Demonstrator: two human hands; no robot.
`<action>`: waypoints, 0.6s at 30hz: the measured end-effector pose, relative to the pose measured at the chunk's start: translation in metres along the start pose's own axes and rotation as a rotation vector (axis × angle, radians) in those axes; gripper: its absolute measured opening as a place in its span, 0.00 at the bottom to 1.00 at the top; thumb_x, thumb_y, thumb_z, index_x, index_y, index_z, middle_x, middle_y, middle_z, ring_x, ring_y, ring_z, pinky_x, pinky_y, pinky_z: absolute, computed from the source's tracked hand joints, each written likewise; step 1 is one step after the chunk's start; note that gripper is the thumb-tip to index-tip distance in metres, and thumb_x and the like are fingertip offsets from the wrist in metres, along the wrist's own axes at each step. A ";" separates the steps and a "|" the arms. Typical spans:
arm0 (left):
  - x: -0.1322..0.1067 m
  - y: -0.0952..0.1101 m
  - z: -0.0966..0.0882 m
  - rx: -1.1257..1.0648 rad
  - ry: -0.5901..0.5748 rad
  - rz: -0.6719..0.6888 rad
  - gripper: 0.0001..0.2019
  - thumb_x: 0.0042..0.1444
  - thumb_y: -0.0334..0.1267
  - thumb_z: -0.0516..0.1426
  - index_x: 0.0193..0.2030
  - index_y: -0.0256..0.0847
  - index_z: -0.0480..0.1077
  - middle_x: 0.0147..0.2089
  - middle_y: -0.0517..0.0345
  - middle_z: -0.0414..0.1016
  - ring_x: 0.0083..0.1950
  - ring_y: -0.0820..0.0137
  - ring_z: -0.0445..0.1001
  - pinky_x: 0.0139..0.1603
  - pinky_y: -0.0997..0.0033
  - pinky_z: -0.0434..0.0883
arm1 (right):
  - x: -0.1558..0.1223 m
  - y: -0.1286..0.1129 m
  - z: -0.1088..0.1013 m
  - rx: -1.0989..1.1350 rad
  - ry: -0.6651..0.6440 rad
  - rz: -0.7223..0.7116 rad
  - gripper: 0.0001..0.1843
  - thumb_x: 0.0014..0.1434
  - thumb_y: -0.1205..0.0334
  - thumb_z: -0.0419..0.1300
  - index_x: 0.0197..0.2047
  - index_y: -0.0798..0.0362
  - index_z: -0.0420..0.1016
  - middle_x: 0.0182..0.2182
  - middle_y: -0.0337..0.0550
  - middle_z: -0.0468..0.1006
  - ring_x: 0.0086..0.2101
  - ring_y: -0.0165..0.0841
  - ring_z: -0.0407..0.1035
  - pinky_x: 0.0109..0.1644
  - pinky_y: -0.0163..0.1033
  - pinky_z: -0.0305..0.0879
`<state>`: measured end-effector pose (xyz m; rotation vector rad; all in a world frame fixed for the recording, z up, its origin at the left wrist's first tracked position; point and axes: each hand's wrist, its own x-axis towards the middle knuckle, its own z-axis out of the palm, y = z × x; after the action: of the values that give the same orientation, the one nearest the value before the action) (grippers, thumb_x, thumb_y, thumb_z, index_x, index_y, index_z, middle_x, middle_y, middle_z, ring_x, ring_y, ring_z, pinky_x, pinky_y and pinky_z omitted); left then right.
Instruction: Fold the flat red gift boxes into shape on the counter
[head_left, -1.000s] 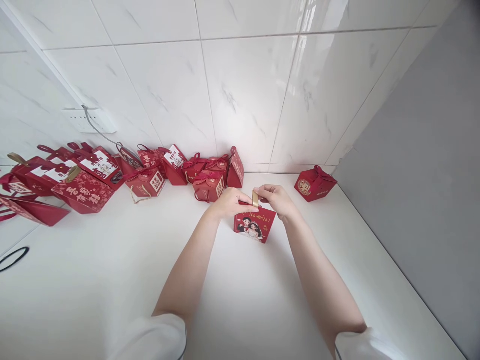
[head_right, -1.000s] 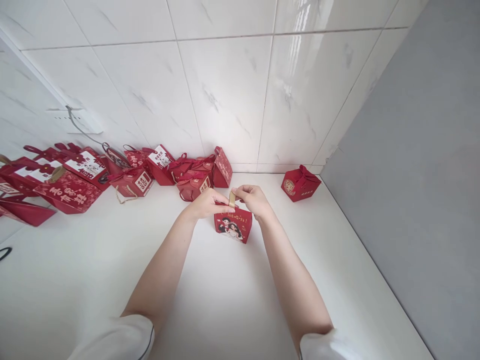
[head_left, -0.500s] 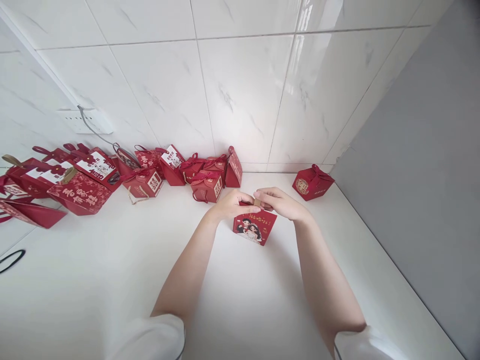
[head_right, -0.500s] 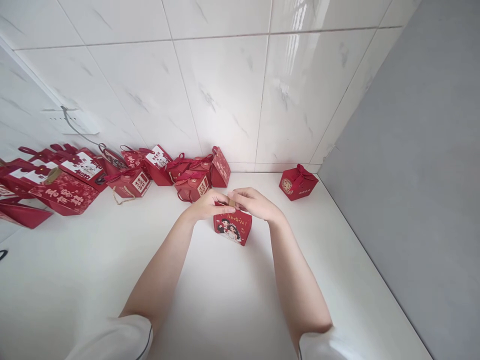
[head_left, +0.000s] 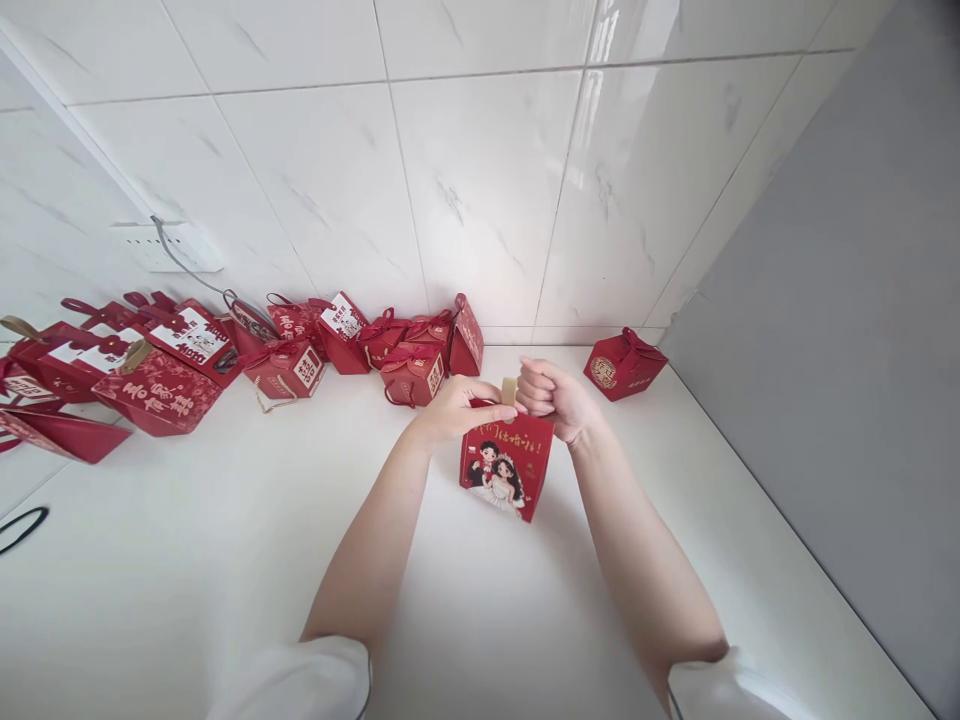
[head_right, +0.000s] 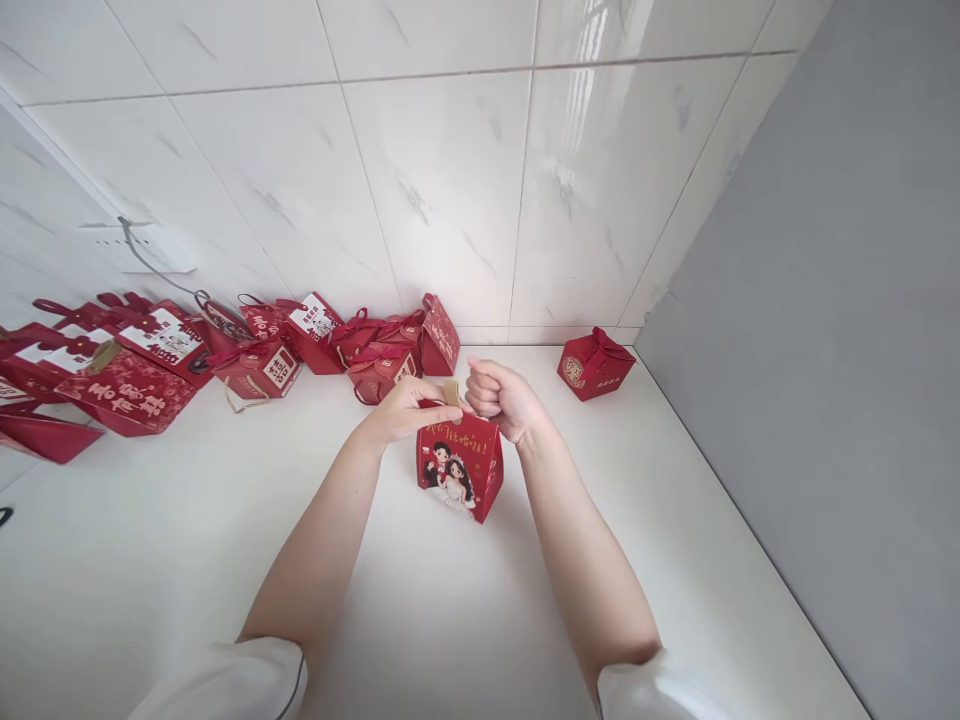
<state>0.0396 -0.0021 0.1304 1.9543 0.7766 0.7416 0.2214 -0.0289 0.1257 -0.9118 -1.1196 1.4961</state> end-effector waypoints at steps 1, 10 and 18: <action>0.000 0.000 -0.001 -0.028 0.031 -0.005 0.16 0.50 0.49 0.64 0.33 0.36 0.80 0.35 0.52 0.80 0.41 0.63 0.77 0.43 0.69 0.73 | -0.001 -0.002 -0.002 -0.024 0.073 -0.066 0.33 0.54 0.37 0.57 0.17 0.48 0.43 0.15 0.30 0.43 0.17 0.25 0.40 0.21 0.36 0.44; 0.016 -0.058 -0.002 -0.282 0.352 0.036 0.23 0.54 0.46 0.62 0.55 0.40 0.69 0.52 0.47 0.76 0.55 0.61 0.73 0.57 0.61 0.69 | 0.019 0.033 -0.020 -0.357 0.429 -0.361 0.23 0.59 0.38 0.53 0.42 0.49 0.71 0.48 0.44 0.74 0.50 0.38 0.66 0.51 0.42 0.64; 0.018 -0.128 0.025 -0.345 0.458 -0.028 0.23 0.58 0.55 0.55 0.51 0.40 0.68 0.54 0.49 0.73 0.57 0.61 0.70 0.60 0.60 0.66 | 0.049 0.109 -0.034 -0.125 0.441 -0.363 0.33 0.57 0.41 0.57 0.62 0.45 0.59 0.64 0.46 0.60 0.62 0.39 0.55 0.63 0.46 0.57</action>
<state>0.0395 0.0522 0.0103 1.4774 0.8738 1.2422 0.2133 0.0194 0.0118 -1.0014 -0.9910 0.8833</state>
